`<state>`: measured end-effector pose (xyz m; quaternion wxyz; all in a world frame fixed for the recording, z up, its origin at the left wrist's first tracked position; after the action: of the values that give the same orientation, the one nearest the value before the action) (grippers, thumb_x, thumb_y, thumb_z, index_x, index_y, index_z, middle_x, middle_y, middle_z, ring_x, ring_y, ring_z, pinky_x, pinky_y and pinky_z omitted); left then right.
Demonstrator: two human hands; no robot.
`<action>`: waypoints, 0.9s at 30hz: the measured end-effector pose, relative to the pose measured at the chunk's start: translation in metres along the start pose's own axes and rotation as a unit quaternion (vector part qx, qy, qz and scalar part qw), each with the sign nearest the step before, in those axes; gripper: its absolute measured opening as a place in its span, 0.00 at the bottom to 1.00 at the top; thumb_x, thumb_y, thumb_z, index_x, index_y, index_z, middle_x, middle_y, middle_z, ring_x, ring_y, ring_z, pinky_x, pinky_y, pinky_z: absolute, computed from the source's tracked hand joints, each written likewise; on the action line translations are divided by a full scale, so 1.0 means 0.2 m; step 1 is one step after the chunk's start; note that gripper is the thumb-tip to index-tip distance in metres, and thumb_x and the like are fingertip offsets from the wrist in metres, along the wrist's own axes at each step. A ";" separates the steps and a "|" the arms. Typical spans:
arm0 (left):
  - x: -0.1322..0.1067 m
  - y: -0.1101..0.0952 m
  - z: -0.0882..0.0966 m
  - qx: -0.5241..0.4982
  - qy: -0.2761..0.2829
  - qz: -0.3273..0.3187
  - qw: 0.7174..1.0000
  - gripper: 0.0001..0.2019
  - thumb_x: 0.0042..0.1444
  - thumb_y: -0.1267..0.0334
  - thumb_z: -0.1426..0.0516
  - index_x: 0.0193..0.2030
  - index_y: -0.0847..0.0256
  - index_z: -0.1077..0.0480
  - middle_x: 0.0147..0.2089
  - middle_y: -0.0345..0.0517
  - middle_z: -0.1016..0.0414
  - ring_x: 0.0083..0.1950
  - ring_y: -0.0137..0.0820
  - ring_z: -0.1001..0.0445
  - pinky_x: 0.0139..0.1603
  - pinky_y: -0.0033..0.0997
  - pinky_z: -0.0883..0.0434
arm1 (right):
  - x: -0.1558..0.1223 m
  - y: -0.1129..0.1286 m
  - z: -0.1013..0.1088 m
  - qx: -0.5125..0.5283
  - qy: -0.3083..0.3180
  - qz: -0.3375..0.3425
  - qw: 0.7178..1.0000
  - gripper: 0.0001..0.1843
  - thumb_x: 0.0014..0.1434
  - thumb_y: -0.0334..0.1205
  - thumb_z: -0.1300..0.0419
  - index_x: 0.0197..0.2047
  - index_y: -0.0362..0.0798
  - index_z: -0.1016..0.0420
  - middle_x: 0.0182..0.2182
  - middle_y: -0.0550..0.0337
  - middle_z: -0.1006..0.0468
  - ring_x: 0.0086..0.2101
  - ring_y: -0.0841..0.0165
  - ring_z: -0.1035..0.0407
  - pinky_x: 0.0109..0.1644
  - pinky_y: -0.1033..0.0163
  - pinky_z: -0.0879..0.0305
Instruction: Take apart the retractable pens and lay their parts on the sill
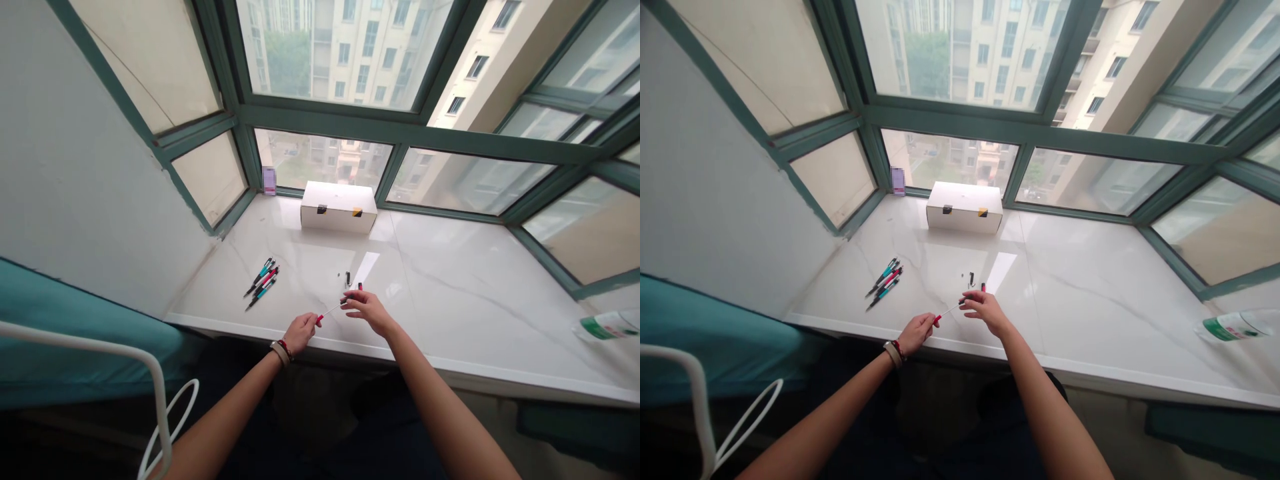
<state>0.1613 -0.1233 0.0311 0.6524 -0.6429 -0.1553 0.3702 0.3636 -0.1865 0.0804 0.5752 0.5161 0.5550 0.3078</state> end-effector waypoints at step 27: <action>0.09 0.02 0.12 0.171 -0.142 -0.041 0.974 0.18 0.58 0.48 0.49 0.28 0.60 0.33 0.22 0.34 0.41 0.25 0.25 0.41 0.28 0.25 0.46 | 0.26 0.01 0.02 0.103 -0.145 0.042 0.983 0.19 0.48 0.40 0.33 0.44 0.50 0.30 0.36 0.58 0.23 0.41 0.60 0.24 0.46 0.51 0.27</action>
<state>0.1559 -0.0950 0.0248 0.7386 -0.4554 -0.2070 0.4520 0.3782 -0.1381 0.0657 0.5799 0.6348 0.4722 0.1942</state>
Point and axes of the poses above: each hand's wrist, its own x-axis towards the middle knuckle, its own z-axis out of the back of the hand, y = z × x, the point moved 5 cm from there along x, towards the middle knuckle
